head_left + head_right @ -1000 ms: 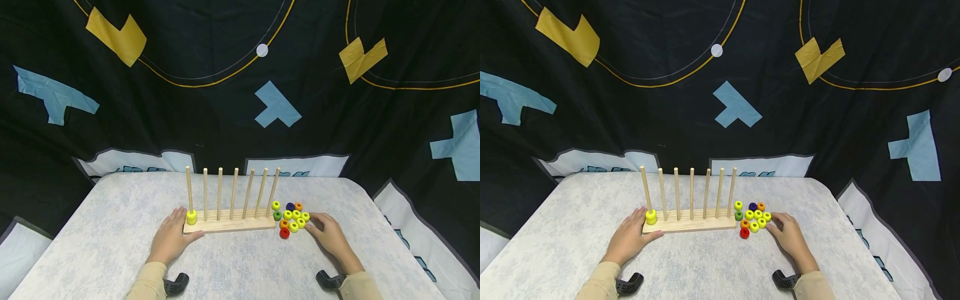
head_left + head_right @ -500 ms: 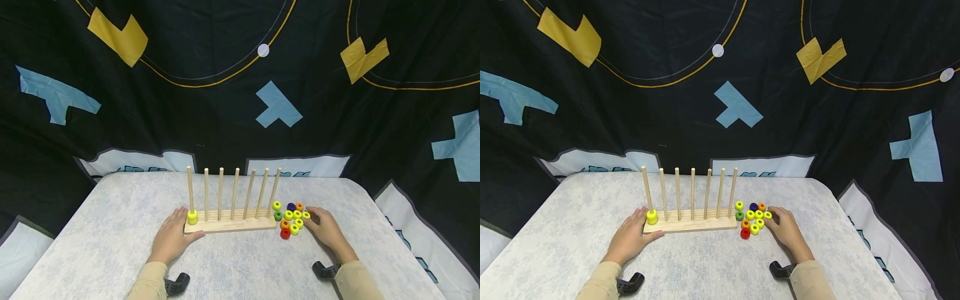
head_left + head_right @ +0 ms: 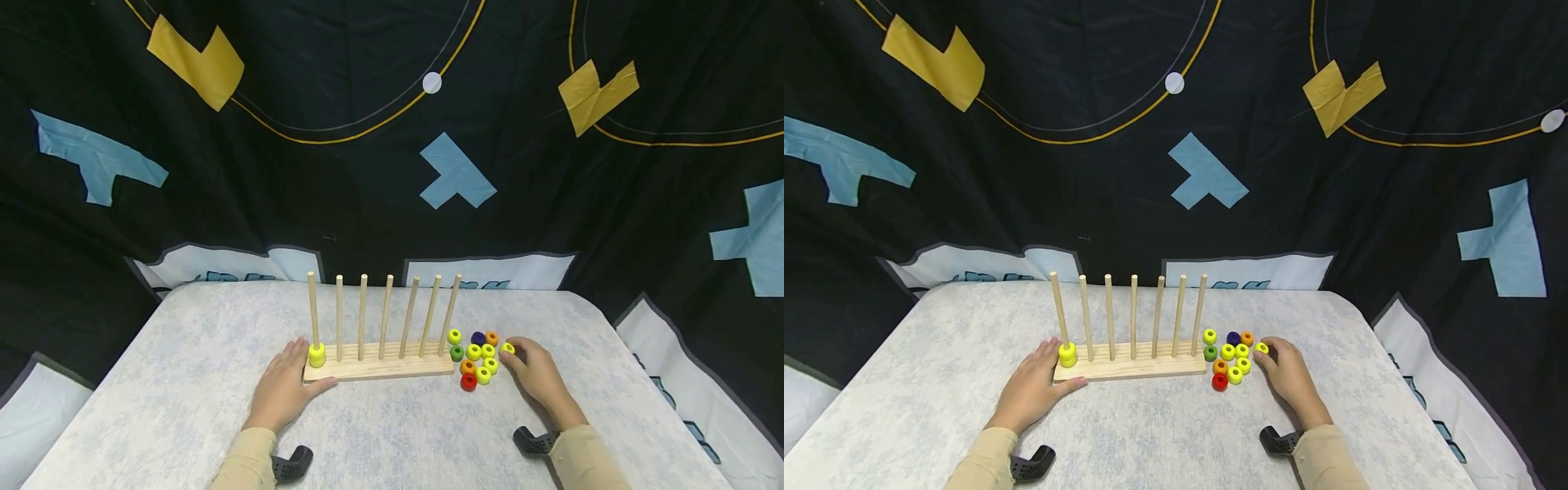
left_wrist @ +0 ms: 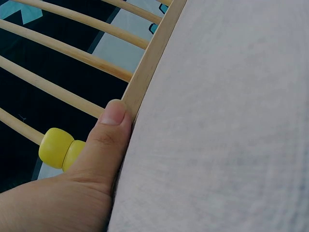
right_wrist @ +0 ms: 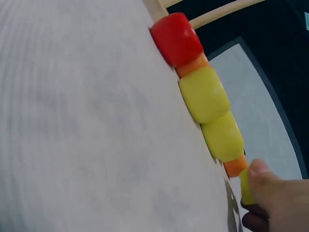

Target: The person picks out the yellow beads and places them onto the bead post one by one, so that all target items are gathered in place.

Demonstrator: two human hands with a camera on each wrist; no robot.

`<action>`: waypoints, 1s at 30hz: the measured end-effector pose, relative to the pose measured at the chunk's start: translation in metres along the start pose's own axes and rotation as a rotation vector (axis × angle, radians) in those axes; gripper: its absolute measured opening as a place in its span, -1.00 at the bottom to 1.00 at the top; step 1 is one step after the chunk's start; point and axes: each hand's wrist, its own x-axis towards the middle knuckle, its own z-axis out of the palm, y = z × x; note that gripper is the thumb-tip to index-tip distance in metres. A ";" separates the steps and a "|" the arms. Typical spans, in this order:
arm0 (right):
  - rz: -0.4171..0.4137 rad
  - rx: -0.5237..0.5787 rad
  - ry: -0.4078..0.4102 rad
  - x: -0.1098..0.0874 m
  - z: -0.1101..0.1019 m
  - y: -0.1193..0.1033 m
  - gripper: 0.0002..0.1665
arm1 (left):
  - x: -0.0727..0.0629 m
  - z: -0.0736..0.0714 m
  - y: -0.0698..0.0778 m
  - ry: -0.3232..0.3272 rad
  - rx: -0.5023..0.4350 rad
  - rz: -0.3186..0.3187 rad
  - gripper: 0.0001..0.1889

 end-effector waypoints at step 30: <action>-0.192 0.010 0.137 0.045 -0.082 -0.081 -0.57 | -0.001 -0.001 0.002 0.005 -0.005 0.002 0.17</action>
